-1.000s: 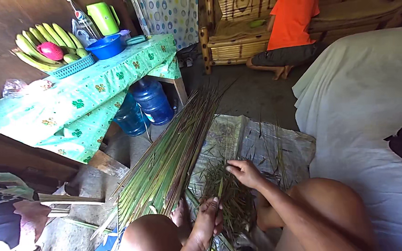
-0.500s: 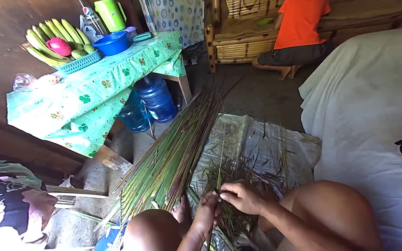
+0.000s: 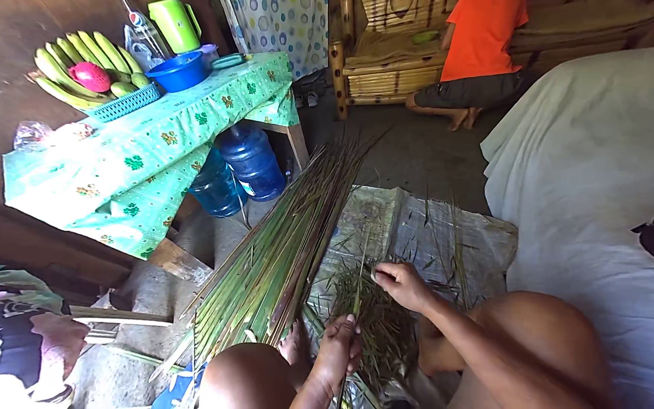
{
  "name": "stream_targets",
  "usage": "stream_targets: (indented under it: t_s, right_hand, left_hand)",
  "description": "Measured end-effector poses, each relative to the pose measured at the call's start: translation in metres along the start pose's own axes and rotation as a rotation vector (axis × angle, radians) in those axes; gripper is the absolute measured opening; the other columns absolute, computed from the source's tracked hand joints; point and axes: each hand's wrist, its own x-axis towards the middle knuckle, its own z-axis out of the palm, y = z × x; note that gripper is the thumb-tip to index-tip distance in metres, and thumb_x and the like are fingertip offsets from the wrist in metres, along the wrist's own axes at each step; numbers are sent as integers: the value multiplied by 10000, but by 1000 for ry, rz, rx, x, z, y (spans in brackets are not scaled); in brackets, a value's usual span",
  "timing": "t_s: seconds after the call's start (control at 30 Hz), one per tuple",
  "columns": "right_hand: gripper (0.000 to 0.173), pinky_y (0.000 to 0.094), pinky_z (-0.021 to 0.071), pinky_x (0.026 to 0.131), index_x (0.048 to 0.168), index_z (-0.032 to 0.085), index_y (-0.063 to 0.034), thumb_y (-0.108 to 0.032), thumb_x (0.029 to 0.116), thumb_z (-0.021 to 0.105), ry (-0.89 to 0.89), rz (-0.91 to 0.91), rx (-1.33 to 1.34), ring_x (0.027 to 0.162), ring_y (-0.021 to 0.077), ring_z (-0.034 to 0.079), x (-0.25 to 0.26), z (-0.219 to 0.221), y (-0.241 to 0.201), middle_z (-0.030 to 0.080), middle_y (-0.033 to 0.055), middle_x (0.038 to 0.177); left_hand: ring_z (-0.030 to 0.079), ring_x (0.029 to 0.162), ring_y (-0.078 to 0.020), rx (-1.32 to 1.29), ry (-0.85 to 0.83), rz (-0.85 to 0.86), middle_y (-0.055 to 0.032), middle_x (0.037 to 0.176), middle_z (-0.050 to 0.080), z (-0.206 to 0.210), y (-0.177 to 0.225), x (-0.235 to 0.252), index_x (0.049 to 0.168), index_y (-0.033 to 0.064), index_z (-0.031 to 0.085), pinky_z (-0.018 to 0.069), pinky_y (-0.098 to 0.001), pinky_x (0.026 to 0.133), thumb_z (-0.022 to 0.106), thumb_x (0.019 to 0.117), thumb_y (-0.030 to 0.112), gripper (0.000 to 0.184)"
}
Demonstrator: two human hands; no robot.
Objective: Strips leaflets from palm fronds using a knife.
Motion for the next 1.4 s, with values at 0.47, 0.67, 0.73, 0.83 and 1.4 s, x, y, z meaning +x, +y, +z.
stream_targets:
  t_s: [0.47,0.67,0.73,0.83,1.4]
  right_hand:
    - [323,402,484,646,900,698,6,-261,1015,557,-162,-210,-44,669,213,604,-18,27,-14,629,122,715]
    - [329,486,543,760,999,734,-11,-270,1024,533,-62,-141,-145,807,277,692,-6,17,-8,709,152,852]
    - [325,438,529,778,1034,738,-3,-248,1038,525,-47,-35,-74,801,230,671,1,5,-2,708,143,866]
    - [319,405,528,758,1065,741,-6,-234,1049,519,35,63,-37,753,195,653,8,-3,6,701,125,847]
    - [262,180,430,519,1183,691,13,-155,1047,544,105,215,387,545,12,512,3,6,-6,612,-20,716]
  left_hand:
    - [350,386,-6,36,53,35,66,535,392,5,1,6,948,88,502,323,-144,377,241,1132,194,337]
    - [343,386,-9,75,45,33,62,531,389,6,1,1,922,84,499,315,-147,378,254,1133,183,338]
    - [344,385,-7,81,26,35,62,530,398,6,-2,-1,913,89,501,314,-147,380,257,1129,180,338]
    - [354,391,-12,104,37,26,57,540,408,5,-1,-2,922,84,507,328,-152,386,273,1131,182,329]
    - [372,388,6,75,-92,-7,76,537,420,7,-7,-3,954,92,524,345,-138,383,250,1123,194,337]
